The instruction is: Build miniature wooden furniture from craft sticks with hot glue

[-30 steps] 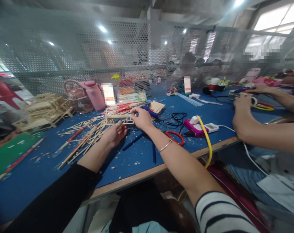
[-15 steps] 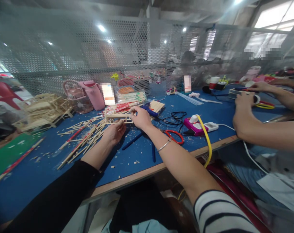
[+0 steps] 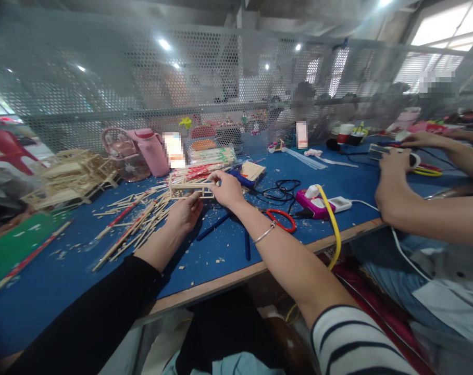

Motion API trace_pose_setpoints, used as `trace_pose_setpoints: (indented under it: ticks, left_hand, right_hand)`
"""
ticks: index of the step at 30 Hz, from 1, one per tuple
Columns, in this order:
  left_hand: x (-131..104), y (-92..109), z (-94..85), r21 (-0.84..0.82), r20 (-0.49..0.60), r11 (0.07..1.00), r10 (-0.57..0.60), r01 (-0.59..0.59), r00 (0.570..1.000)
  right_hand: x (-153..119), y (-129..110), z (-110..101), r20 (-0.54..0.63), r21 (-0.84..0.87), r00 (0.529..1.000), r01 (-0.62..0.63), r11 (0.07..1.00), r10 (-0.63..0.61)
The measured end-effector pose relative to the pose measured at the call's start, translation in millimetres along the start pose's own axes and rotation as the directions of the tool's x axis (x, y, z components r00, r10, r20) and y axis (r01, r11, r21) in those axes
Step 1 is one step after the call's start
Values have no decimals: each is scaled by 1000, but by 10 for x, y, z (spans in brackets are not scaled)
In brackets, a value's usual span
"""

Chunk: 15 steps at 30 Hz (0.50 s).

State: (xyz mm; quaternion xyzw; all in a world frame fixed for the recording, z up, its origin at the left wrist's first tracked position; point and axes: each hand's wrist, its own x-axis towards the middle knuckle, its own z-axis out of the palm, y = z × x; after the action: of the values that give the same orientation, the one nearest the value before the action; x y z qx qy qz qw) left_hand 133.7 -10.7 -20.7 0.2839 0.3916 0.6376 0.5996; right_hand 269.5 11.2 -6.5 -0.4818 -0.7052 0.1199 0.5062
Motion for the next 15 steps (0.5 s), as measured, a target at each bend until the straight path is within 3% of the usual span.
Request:
trace_pose_setpoints:
  ticks: [5, 15]
  left_hand:
    - [-10, -10, 8, -4, -5, 1000, 9, -9, 1000]
    - [23, -39, -11, -17, 27, 1000, 6, -5, 1000]
  right_hand:
    - [-36, -66, -17, 11, -59, 997, 77, 995, -77]
    - [-88, -152, 62, 22, -155, 999, 45, 987, -42]
